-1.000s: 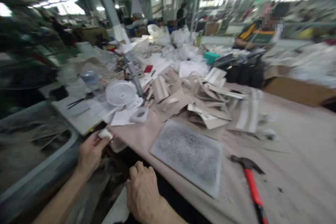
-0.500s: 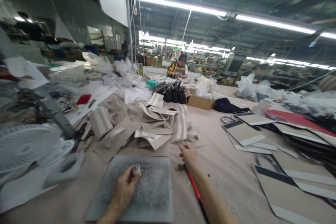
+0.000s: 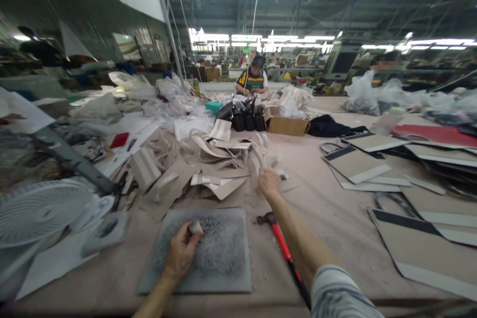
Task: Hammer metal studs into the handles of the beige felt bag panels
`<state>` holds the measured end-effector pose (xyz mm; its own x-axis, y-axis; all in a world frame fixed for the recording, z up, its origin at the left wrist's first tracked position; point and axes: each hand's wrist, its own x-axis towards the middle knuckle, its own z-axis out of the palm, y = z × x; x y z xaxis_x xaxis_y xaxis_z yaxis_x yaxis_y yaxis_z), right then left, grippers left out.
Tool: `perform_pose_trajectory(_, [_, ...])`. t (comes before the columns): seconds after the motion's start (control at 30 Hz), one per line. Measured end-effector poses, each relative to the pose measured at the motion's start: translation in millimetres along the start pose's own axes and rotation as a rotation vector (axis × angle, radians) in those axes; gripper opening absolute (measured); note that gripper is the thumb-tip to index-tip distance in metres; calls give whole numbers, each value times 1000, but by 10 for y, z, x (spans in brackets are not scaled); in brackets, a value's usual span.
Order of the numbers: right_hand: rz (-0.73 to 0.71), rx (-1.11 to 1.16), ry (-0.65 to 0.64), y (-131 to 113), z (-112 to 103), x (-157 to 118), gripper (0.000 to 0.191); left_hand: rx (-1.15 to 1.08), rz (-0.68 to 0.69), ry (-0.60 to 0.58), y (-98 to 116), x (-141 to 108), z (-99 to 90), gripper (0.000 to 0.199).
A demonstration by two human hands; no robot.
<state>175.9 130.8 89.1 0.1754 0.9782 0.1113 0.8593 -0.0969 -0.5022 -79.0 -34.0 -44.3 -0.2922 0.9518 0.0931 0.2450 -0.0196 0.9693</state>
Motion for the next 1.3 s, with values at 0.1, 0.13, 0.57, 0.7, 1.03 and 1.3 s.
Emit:
perform_pose_trajectory(0.1, [-71, -42, 7, 121, -135, -313, 30, 5, -6, -2, 27, -3, -19, 33])
perform_pose_trajectory(0.13, [-143, -62, 11, 179, -174, -498, 31, -1, -9, -7, 31, -1, -23, 32])
perform_pose_trajectory(0.57, [-854, -276, 84, 623, 782, -3227, 34, -152, -87, 9, 183, 21, 17, 29])
perform_pose_trajectory(0.7, [-819, -291, 69, 620, 1082, -3417, 32, -299, -72, -101, 412, 53, 265, 29])
perform_pose_trajectory(1.03, [-779, -205, -187, 509, 666, -3276, 45, -288, -63, -439, 360, -114, 754, 24])
perform_pose_trajectory(1.3, [-399, -4, -12, 921, 99, -2665, 24, -282, -63, -523, 374, -92, 655, 21])
